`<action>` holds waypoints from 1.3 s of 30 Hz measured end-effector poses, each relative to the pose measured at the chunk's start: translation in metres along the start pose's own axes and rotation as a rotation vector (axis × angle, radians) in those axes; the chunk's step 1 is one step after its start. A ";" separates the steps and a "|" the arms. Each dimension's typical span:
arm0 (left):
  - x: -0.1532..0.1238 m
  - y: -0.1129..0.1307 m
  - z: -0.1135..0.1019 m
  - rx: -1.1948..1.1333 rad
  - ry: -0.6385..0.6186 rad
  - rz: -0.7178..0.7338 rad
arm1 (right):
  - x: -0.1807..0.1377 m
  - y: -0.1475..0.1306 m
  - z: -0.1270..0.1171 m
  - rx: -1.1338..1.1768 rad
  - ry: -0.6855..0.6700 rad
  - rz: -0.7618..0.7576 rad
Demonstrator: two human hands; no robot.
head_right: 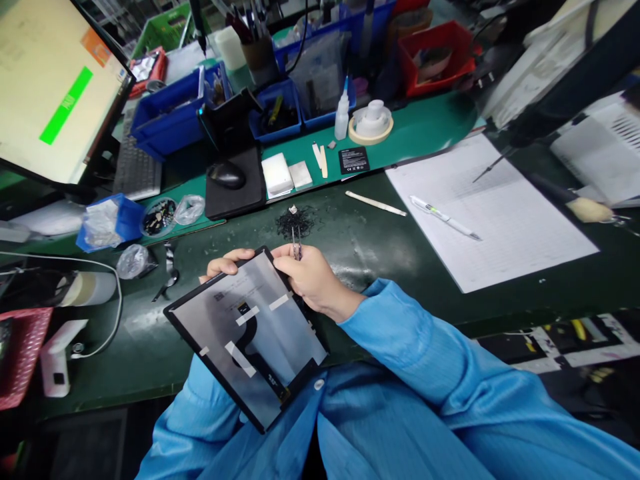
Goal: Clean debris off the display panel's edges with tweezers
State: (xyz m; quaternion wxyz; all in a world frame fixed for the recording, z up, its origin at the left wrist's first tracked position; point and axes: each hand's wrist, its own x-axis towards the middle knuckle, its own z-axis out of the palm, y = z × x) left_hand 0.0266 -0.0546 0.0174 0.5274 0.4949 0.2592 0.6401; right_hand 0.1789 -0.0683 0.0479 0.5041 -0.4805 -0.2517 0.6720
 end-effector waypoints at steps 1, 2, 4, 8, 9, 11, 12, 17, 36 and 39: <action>0.000 0.000 0.000 -0.003 -0.010 0.001 | 0.000 0.000 0.000 0.000 -0.005 -0.009; 0.001 0.000 0.000 0.000 -0.013 -0.001 | 0.000 0.000 0.000 -0.002 -0.007 -0.020; 0.001 0.001 0.001 0.021 0.003 -0.012 | 0.000 0.000 0.001 -0.007 -0.006 -0.030; 0.000 0.003 0.004 0.055 0.041 -0.014 | 0.000 0.001 0.000 -0.020 0.007 -0.010; 0.000 0.003 0.004 0.054 0.038 -0.009 | 0.000 0.001 0.000 -0.024 0.006 -0.004; -0.001 0.003 0.004 0.032 0.022 -0.002 | 0.000 0.001 0.000 -0.029 0.002 0.004; 0.000 0.002 0.003 0.014 0.008 0.004 | 0.000 0.001 0.000 -0.030 0.001 0.006; 0.001 0.000 0.002 -0.016 -0.022 0.005 | -0.001 0.000 0.001 -0.019 0.016 -0.007; -0.001 -0.001 0.002 0.002 0.010 0.010 | 0.000 0.001 -0.001 -0.018 0.004 0.018; -0.002 -0.004 -0.003 0.011 0.001 0.022 | -0.001 0.002 -0.001 -0.023 -0.014 0.023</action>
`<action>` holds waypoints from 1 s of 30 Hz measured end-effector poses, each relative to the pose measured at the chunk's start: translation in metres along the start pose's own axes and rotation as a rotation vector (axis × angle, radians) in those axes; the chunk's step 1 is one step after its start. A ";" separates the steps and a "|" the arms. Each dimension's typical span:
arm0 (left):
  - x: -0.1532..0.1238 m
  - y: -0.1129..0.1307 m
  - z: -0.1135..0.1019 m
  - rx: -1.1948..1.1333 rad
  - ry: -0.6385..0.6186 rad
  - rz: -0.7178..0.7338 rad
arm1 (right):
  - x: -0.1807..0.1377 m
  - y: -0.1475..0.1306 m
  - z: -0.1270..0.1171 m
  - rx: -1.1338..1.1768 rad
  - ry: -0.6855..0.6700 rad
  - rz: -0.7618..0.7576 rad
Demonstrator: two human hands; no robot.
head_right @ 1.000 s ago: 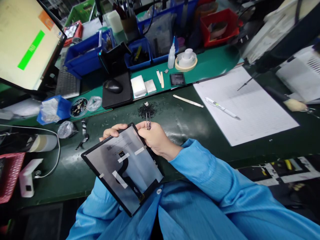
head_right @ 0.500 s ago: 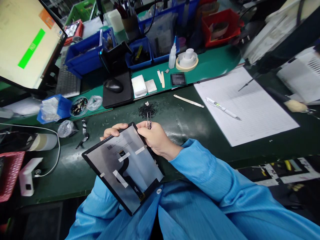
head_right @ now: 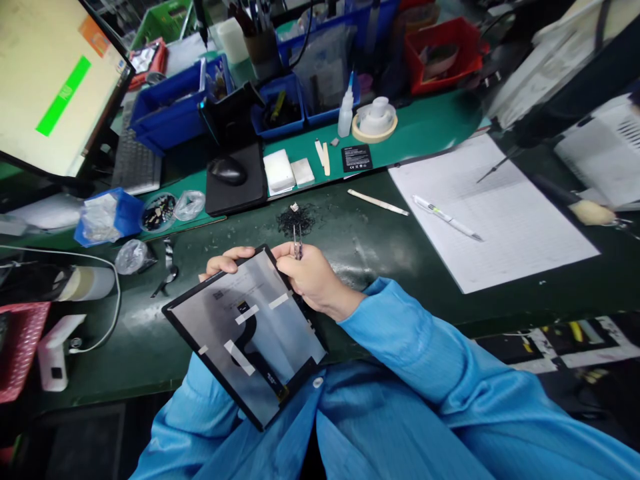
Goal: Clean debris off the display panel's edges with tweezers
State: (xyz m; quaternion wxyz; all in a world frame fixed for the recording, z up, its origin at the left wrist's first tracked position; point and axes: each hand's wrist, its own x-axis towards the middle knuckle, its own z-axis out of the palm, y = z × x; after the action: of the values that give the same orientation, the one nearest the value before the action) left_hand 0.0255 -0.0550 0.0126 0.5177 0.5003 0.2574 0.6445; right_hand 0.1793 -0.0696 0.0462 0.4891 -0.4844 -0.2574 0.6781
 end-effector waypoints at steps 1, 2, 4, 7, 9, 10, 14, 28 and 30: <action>0.000 -0.001 -0.001 0.010 0.007 -0.002 | 0.000 0.000 0.000 0.004 -0.005 0.004; -0.001 -0.002 -0.002 0.019 0.016 -0.006 | 0.000 0.001 -0.001 0.012 -0.007 0.010; -0.002 -0.003 -0.004 0.021 0.015 -0.016 | 0.001 0.002 -0.002 0.033 -0.005 0.022; -0.002 -0.003 -0.004 -0.007 0.000 0.006 | 0.002 0.003 -0.003 0.037 -0.012 0.033; -0.002 -0.003 -0.005 -0.011 -0.004 0.010 | 0.003 0.003 -0.003 0.024 -0.025 0.032; -0.002 -0.003 -0.005 -0.007 -0.004 0.006 | 0.003 0.004 -0.003 0.025 -0.029 0.031; -0.002 -0.002 -0.003 0.001 0.000 -0.003 | 0.002 0.003 -0.003 0.061 -0.022 0.025; 0.009 -0.004 -0.010 -0.137 0.036 -0.086 | -0.005 -0.009 -0.005 -0.096 -0.134 -0.083; 0.010 -0.011 -0.011 -0.131 0.054 -0.073 | -0.006 -0.013 -0.006 -0.172 -0.170 -0.122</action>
State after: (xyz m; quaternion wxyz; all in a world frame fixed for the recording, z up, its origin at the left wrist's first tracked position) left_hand 0.0201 -0.0404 0.0031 0.5654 0.4380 0.2467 0.6539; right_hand 0.1901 -0.0711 0.0569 0.4627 -0.4488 -0.3840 0.6611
